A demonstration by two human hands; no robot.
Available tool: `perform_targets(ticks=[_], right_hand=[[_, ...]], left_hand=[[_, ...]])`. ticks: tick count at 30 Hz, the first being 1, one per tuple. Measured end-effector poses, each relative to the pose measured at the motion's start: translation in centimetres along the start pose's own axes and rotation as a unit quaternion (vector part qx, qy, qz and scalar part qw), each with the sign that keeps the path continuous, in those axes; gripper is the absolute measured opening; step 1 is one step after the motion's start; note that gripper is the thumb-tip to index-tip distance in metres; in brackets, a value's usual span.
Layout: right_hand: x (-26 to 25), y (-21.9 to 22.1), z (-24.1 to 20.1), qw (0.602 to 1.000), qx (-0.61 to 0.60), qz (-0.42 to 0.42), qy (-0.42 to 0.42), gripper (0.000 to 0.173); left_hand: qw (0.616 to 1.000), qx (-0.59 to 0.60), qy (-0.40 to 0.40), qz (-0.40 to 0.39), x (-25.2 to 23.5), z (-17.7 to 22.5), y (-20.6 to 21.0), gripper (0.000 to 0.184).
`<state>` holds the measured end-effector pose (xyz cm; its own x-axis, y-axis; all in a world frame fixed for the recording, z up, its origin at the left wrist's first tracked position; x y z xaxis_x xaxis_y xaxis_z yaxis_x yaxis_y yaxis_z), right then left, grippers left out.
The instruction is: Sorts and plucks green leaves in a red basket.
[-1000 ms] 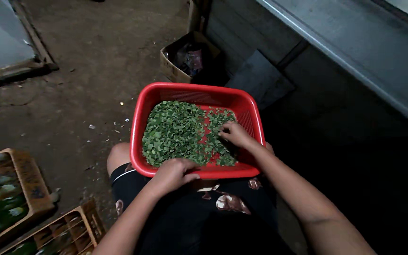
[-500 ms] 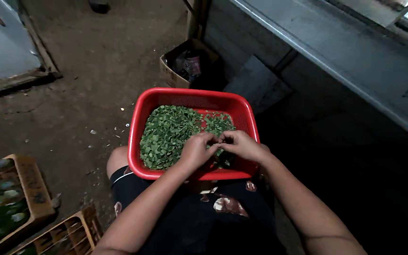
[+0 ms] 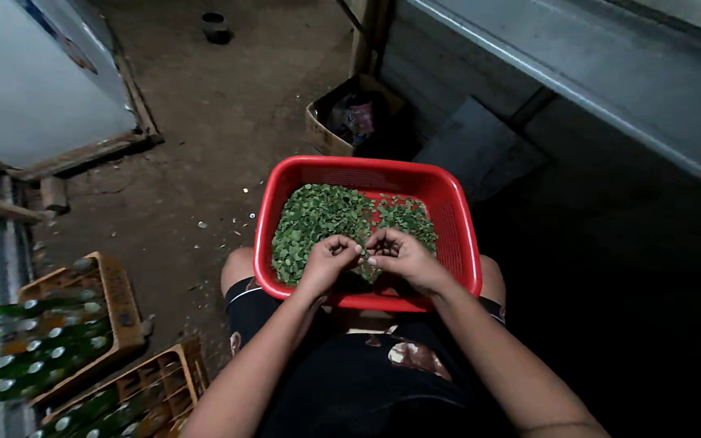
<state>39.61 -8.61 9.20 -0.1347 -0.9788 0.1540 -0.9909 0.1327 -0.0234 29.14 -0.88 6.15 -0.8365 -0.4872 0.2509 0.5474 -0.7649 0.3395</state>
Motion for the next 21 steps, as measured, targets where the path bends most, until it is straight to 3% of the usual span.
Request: perform_targets(ticks=[12,21], right_hand=[[-0.6,2.3,0.0,0.999,0.028,0.013,-0.036,0.007],[-0.3,2.7,-0.7,0.998,0.035,0.01,-0.054,0.006]], left_hand=[[0.993,-0.086,0.074,0.038,2.5,2.0,-2.8,0.005],[0.994,-0.063,0.067,0.053,3.3,2.2,-3.8,0.008]])
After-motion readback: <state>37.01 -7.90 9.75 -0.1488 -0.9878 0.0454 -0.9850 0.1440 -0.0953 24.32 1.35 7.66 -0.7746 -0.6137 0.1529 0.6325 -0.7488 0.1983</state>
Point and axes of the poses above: each hand's wrist, its own x-axis away from the middle knuckle, its own y-axis out of the palm, z = x × y, the point moved 10 cm from there along -x, towards the middle knuckle, and after that the axes turned 8 degrees about -z, right-handed, at the moved point
